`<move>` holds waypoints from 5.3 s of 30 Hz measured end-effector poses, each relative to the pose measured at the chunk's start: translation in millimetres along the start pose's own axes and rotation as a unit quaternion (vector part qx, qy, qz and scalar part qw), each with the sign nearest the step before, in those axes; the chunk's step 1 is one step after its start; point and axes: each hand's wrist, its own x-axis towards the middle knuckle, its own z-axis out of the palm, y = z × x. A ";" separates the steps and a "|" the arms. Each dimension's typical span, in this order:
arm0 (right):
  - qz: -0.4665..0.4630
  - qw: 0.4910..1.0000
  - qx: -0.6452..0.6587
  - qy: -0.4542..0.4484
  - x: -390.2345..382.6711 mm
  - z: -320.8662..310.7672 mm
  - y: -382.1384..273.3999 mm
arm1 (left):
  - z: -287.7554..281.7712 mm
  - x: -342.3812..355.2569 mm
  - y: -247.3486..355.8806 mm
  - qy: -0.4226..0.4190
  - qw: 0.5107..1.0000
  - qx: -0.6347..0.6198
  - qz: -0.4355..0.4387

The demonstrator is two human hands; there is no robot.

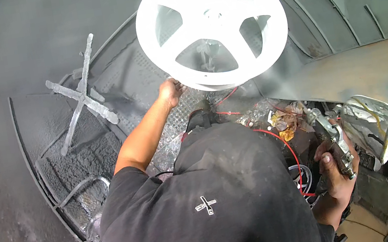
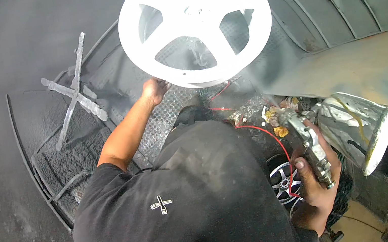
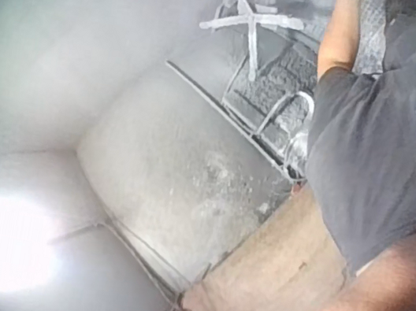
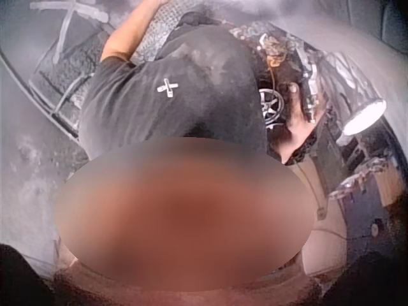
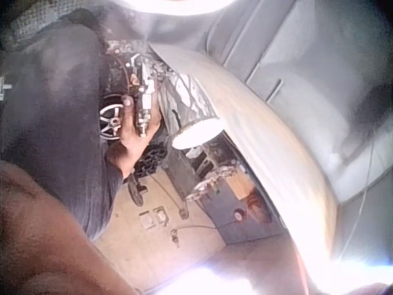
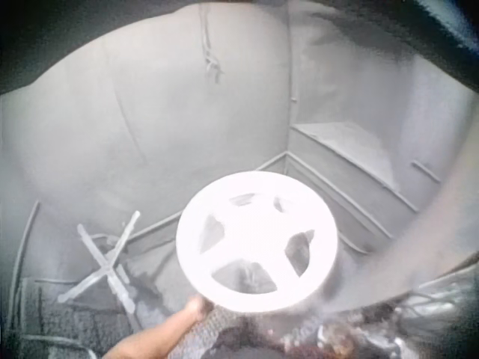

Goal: The person mixes paint in a small cup, loads it into a spray gun, and applies the paint to a white car rim using the spray gun.

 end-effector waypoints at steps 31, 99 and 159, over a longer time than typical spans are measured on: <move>0.006 1.000 -0.001 -0.002 -6.0 3.0 3.9 | 15.5 2.4 -42.4 0.051 0.999 -0.012 0.000; -0.057 0.994 -0.074 -0.061 249.5 105.3 -138.3 | -38.0 118.5 154.1 -0.120 0.988 0.099 -0.020; -0.084 0.990 -0.036 -0.103 251.1 121.9 -153.6 | 6.0 -14.9 62.7 -0.056 0.978 0.160 -0.125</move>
